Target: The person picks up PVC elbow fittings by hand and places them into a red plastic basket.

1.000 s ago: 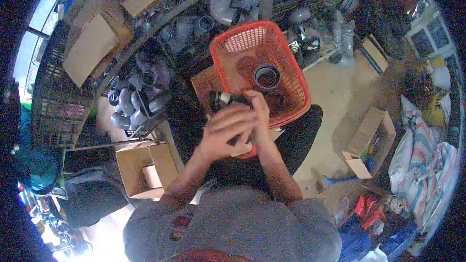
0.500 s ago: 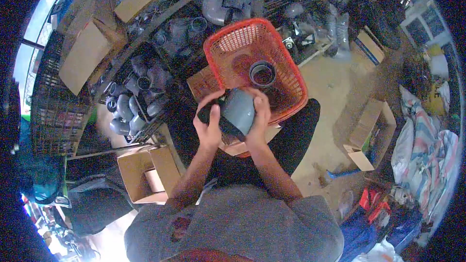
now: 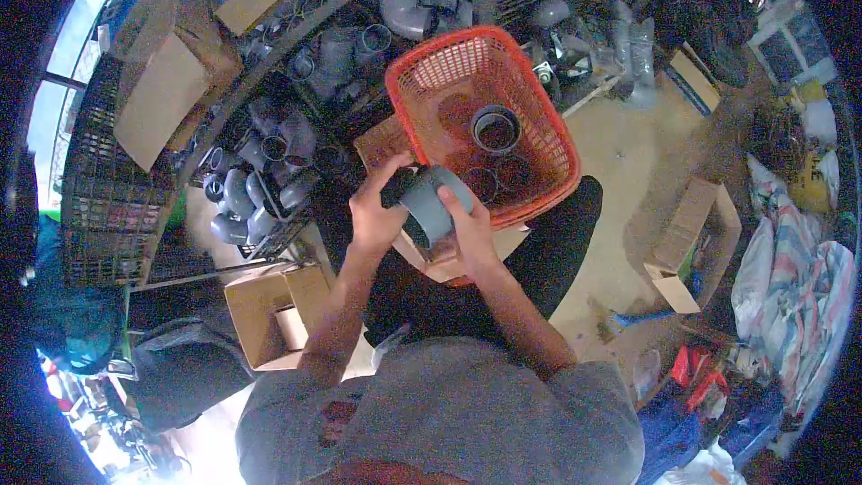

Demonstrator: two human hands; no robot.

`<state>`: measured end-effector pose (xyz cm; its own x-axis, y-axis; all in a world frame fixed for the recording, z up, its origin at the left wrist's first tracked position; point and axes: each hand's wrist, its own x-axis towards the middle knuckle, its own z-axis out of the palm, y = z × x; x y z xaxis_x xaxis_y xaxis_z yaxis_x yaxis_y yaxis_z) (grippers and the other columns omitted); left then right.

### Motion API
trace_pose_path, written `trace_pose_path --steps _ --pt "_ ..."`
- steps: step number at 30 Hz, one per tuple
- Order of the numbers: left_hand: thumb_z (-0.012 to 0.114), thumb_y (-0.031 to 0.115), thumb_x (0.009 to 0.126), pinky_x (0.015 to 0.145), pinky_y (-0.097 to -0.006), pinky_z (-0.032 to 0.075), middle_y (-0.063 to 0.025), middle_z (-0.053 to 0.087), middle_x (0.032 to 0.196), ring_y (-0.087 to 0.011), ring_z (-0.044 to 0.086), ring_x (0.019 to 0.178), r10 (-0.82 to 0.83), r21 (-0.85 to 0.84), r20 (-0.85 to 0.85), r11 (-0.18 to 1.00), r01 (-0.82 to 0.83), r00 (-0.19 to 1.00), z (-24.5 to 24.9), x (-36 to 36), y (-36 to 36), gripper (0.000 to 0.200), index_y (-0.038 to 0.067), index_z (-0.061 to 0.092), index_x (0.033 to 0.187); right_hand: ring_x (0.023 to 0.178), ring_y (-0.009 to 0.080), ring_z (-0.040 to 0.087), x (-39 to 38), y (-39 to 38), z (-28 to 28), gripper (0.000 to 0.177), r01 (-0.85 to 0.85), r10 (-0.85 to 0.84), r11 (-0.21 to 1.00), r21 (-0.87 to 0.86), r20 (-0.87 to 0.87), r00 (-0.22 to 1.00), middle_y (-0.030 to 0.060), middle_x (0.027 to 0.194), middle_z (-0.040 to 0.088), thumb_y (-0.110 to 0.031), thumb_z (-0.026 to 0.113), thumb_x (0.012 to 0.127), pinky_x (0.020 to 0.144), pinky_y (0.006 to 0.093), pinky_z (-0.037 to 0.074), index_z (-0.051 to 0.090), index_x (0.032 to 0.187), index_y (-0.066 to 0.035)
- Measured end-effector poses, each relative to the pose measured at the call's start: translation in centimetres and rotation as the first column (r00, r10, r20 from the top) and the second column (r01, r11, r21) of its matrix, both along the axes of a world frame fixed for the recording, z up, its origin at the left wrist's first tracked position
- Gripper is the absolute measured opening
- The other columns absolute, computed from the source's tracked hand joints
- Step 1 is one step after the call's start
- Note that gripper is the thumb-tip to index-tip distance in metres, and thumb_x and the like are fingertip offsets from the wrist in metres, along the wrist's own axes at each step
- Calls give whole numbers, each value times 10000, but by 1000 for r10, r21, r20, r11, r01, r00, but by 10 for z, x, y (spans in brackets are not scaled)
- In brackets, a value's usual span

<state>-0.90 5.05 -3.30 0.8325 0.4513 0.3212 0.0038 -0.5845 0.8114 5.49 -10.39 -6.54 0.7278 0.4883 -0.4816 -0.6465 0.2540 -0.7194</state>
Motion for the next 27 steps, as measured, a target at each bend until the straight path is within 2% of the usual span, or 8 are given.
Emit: trace_pose_path --steps 6,12,14,16,18,22,25,27 --pt "776 -22 619 913 -366 568 -161 705 1165 -314 698 1061 -277 289 191 933 216 942 24 1 -1 592 64 691 1199 1103 173 619 9 -13 -6 502 -189 195 980 67 -114 974 91 1238 654 -276 706 946 959 342 493 579 1343 4" --pt "733 -25 715 944 -318 525 -108 726 1128 -130 677 1035 -15 -133 190 990 41 982 -24 11 0 450 38 698 1159 1203 188 559 8 1 34 561 -66 25 996 59 530 848 132 1341 590 -175 736 909 1050 348 438 523 1388 27" --pt "723 -10 765 937 -313 520 -87 731 1105 -122 665 1027 149 -941 183 312 129 972 -83 5 -7 356 39 715 1118 1218 196 543 1 3 36 591 -23 -51 993 117 589 807 135 1345 580 -129 754 882 1089 355 404 509 1394 37" --pt "731 23 793 926 -306 525 -94 739 1090 -124 674 1014 110 -902 200 410 139 974 -69 3 -5 296 29 726 1090 1206 200 550 2 1 19 592 -39 28 999 6 586 810 131 1325 592 -173 743 895 1077 356 410 507 1396 35" --pt "744 37 787 908 -297 534 -101 745 1099 -112 683 1003 170 -440 -55 881 -177 984 -39 -8 -14 306 22 732 1093 1194 203 557 6 -9 1 596 -57 117 991 -123 561 819 128 1305 604 -217 733 908 1065 358 416 505 1398 34" --pt "762 26 741 922 -293 532 -104 749 1128 -142 703 1018 -142 113 148 986 126 979 -5 -14 3 381 34 742 1121 1108 176 582 22 -23 -9 607 -394 387 918 33 132 913 88 1204 644 -418 635 956 981 338 447 540 1354 30" --pt "760 -4 719 956 -339 536 -114 746 1127 -215 716 1026 -78 -69 250 993 98 965 -14 -11 -1 383 15 743 1101 1106 178 584 16 -18 14 599 -361 350 929 83 124 929 87 1195 646 -376 706 911 990 340 446 549 1326 26" --pt "717 99 817 974 -392 542 -127 726 1153 -271 704 1056 76 -331 264 944 16 962 -36 -11 -5 366 4 705 1170 1113 188 593 13 -14 33 642 -253 320 948 -196 566 760 104 1171 651 -316 795 831 992 358 456 537 1313 19"
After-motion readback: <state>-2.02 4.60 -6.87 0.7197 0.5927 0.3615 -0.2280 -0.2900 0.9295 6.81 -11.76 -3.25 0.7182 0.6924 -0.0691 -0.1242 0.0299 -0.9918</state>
